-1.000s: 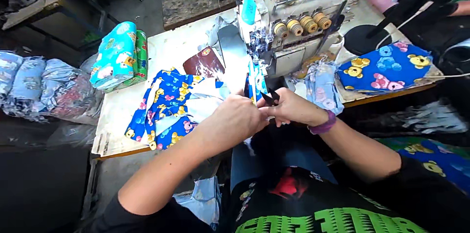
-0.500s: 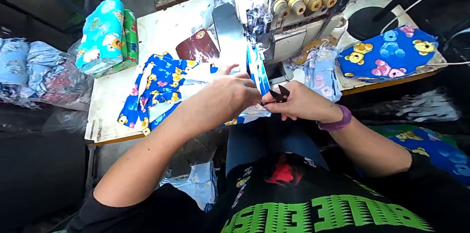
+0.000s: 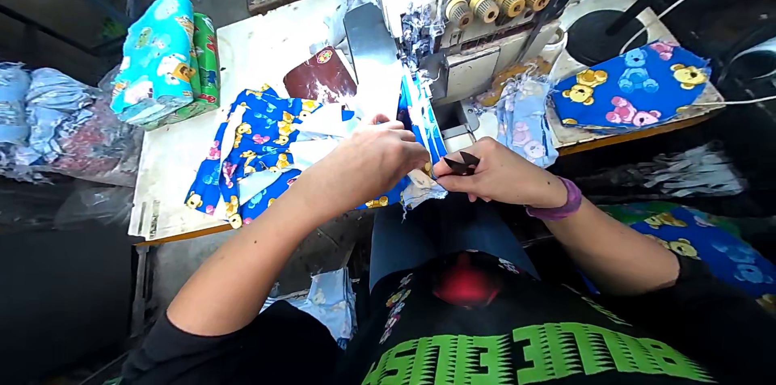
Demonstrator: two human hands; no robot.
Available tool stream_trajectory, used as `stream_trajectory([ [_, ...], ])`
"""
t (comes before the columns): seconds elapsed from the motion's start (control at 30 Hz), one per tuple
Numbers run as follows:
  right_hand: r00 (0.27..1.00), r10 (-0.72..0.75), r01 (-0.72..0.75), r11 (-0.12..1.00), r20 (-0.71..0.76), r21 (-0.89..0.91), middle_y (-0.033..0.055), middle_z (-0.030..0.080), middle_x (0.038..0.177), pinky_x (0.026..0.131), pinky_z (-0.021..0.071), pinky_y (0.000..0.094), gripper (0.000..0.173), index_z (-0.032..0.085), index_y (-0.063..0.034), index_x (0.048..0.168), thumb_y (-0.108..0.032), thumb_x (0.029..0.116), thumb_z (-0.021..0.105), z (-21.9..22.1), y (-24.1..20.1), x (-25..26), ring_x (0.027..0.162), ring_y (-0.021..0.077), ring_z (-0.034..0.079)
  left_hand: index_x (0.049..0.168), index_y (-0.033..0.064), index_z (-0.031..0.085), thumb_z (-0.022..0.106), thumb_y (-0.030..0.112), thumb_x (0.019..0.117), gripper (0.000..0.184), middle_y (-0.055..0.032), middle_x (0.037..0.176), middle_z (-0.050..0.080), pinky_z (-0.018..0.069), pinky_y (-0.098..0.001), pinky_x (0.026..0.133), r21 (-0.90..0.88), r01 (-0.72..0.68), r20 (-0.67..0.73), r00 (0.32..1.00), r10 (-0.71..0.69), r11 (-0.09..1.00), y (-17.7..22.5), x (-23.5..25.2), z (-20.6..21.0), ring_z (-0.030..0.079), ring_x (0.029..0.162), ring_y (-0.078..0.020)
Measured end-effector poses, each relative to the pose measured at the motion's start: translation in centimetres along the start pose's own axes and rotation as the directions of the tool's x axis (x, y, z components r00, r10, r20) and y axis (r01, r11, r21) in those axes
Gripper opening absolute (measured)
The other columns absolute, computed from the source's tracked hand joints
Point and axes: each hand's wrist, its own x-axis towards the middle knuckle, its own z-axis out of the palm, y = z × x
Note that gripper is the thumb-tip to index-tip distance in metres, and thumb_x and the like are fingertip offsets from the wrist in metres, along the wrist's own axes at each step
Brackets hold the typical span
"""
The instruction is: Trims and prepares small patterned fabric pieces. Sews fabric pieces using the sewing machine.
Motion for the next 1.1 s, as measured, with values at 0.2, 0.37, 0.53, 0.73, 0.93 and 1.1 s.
stream_trajectory([
  [0.2, 1.0, 0.004, -0.004, 1.0, -0.02, 0.007, -0.0065, 0.062, 0.063, 0.043, 0.0407, 0.0104, 0.007, 0.074, -0.0052, 0.091, -0.009, 0.0954, 0.071, 0.0, 0.2, -0.2, 0.046, -0.006, 0.049, 0.099, 0.0067, 0.076, 0.061, 0.009, 0.0978, 0.015, -0.0052, 0.082, 0.073, 0.0513, -0.0424, 0.091, -0.076, 0.042, -0.006, 0.999, -0.043, 0.996, -0.1, 0.1, -0.1, 0.071, 0.081, -0.0191],
  [0.37, 0.999, -0.033, 0.033, 0.999, -0.024, -0.01, -0.008, 0.06, 0.062, 0.044, 0.0407, 0.0098, 0.009, 0.074, -0.0061, 0.088, -0.011, 0.0953, 0.07, 0.2, 0.6, 0.0, 0.047, -0.0075, 0.049, 0.098, 0.0035, 0.076, 0.062, 0.003, 0.0963, 0.014, -0.0119, 0.082, 0.068, 0.0529, -0.04, 0.067, 0.014, 0.058, -0.061, 0.997, -0.057, 0.998, 0.0, 0.9, 0.7, 0.068, 0.074, -0.0275],
  [0.53, 0.999, -0.01, 0.009, 1.0, -0.045, -0.017, -0.0059, 0.062, 0.063, 0.044, 0.0413, 0.0105, 0.008, 0.074, -0.0042, 0.091, -0.01, 0.0949, 0.071, 0.1, 0.7, -0.2, 0.047, -0.0063, 0.05, 0.09, 0.006, 0.077, 0.064, 0.002, 0.0943, 0.015, -0.0104, 0.09, 0.072, 0.0504, -0.0393, 0.073, 0.023, -0.033, -0.065, 0.997, 0.034, 0.999, -0.5, 1.1, 1.0, 0.069, 0.083, -0.0242],
  [0.73, 0.999, 0.023, -0.024, 0.999, -0.034, -0.024, -0.0047, 0.062, 0.064, 0.044, 0.041, 0.0108, 0.008, 0.075, -0.003, 0.093, -0.01, 0.0949, 0.072, 0.1, 0.3, -0.2, 0.047, -0.0058, 0.049, 0.095, 0.0052, 0.079, 0.063, 0.001, 0.0944, 0.017, -0.01, 0.091, 0.073, 0.051, -0.0381, 0.078, 0.041, -0.062, -0.101, 0.993, 0.065, 0.997, -0.4, 0.6, 0.9, 0.07, 0.086, -0.0234],
  [0.93, 0.999, 0.005, -0.006, 1.0, -0.04, -0.026, -0.0055, 0.061, 0.062, 0.044, 0.041, 0.0103, 0.008, 0.074, -0.004, 0.091, -0.01, 0.0949, 0.072, 0.1, 0.6, -0.2, 0.046, -0.0064, 0.049, 0.106, 0.0063, 0.078, 0.064, 0.021, 0.0986, 0.022, -0.0101, 0.102, 0.073, 0.0526, -0.0385, 0.084, -0.02, -0.046, -0.063, 0.997, 0.045, 0.999, 0.0, 0.3, 0.4, 0.069, 0.093, -0.0238],
  [1.1, 0.999, 0.0, -0.001, 0.999, -0.039, -0.032, -0.0063, 0.061, 0.063, 0.044, 0.0409, 0.0097, 0.008, 0.075, -0.004, 0.093, -0.012, 0.0951, 0.072, 0.2, 0.3, -0.2, 0.047, -0.0071, 0.049, 0.085, 0.013, 0.078, 0.065, 0.018, 0.0953, 0.017, -0.0001, 0.08, 0.071, 0.0439, -0.0498, 0.098, -0.062, -0.121, 0.018, 0.992, 0.122, 0.991, 0.4, 0.1, 0.2, 0.069, 0.085, -0.0175],
])
